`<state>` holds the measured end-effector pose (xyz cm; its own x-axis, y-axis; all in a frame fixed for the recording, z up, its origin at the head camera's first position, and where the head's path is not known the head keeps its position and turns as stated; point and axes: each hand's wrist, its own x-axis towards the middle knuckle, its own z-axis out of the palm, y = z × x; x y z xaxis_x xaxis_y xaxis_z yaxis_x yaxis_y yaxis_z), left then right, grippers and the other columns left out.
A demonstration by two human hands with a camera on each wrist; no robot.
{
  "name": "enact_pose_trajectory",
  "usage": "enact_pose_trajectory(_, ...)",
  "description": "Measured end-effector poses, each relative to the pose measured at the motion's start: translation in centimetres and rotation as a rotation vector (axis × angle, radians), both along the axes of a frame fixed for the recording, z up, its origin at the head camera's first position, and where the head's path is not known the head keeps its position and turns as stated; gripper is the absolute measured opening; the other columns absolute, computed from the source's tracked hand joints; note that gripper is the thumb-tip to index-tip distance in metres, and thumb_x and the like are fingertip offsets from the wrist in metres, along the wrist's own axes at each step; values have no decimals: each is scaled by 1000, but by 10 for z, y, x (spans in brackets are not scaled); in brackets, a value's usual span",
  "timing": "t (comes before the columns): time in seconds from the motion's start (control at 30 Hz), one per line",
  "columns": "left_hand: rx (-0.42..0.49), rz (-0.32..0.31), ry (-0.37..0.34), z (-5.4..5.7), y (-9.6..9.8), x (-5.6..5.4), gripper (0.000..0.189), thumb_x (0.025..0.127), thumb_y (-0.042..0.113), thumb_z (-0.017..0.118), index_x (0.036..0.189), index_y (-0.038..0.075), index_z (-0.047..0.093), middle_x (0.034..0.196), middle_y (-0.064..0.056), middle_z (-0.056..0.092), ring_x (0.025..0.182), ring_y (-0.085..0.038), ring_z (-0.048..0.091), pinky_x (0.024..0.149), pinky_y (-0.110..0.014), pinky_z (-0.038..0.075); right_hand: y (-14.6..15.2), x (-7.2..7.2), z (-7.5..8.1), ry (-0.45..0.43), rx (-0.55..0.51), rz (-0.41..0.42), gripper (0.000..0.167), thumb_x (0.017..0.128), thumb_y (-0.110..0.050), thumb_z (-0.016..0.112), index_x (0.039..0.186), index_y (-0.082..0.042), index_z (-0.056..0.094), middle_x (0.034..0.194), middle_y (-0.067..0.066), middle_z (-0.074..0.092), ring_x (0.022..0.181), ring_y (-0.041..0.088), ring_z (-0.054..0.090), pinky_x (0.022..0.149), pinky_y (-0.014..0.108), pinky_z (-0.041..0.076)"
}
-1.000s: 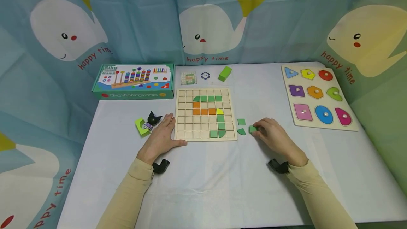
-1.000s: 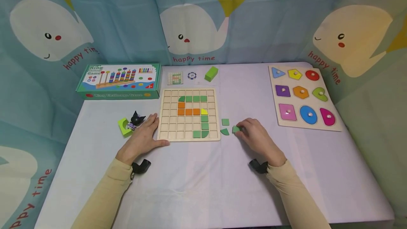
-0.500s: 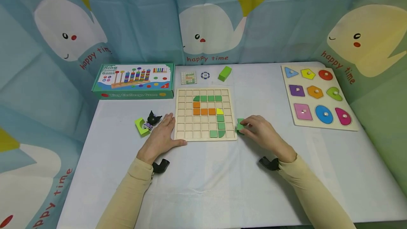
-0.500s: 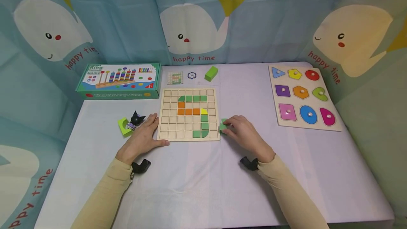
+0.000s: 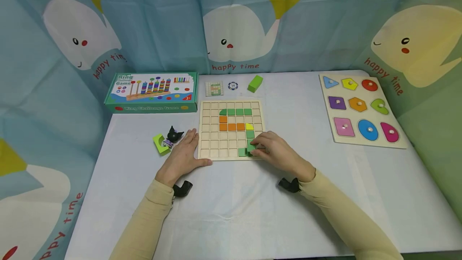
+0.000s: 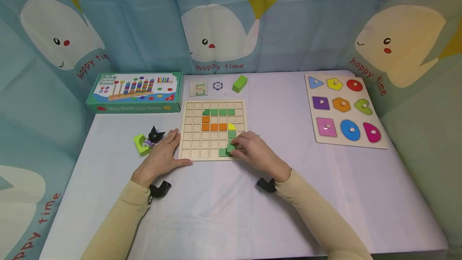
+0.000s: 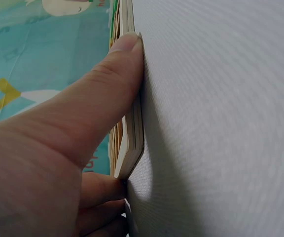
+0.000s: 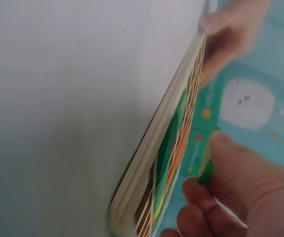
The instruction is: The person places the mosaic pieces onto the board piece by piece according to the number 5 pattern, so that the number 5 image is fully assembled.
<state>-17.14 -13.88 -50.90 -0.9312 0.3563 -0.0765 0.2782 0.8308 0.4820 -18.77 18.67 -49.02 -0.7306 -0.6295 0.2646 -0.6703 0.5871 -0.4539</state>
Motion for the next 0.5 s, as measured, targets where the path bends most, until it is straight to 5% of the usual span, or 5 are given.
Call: enact_pose_trajectory(0.5, 6, -9, 6, 0, 0, 0, 106, 78, 56, 76, 148, -9, 30, 156, -25, 20, 145, -37, 14, 115, -47, 19, -40, -4, 3, -3, 77, 61, 20, 86, -18, 78, 101, -5, 74, 97, 1, 66, 93, 19, 57, 82, 33, 48)
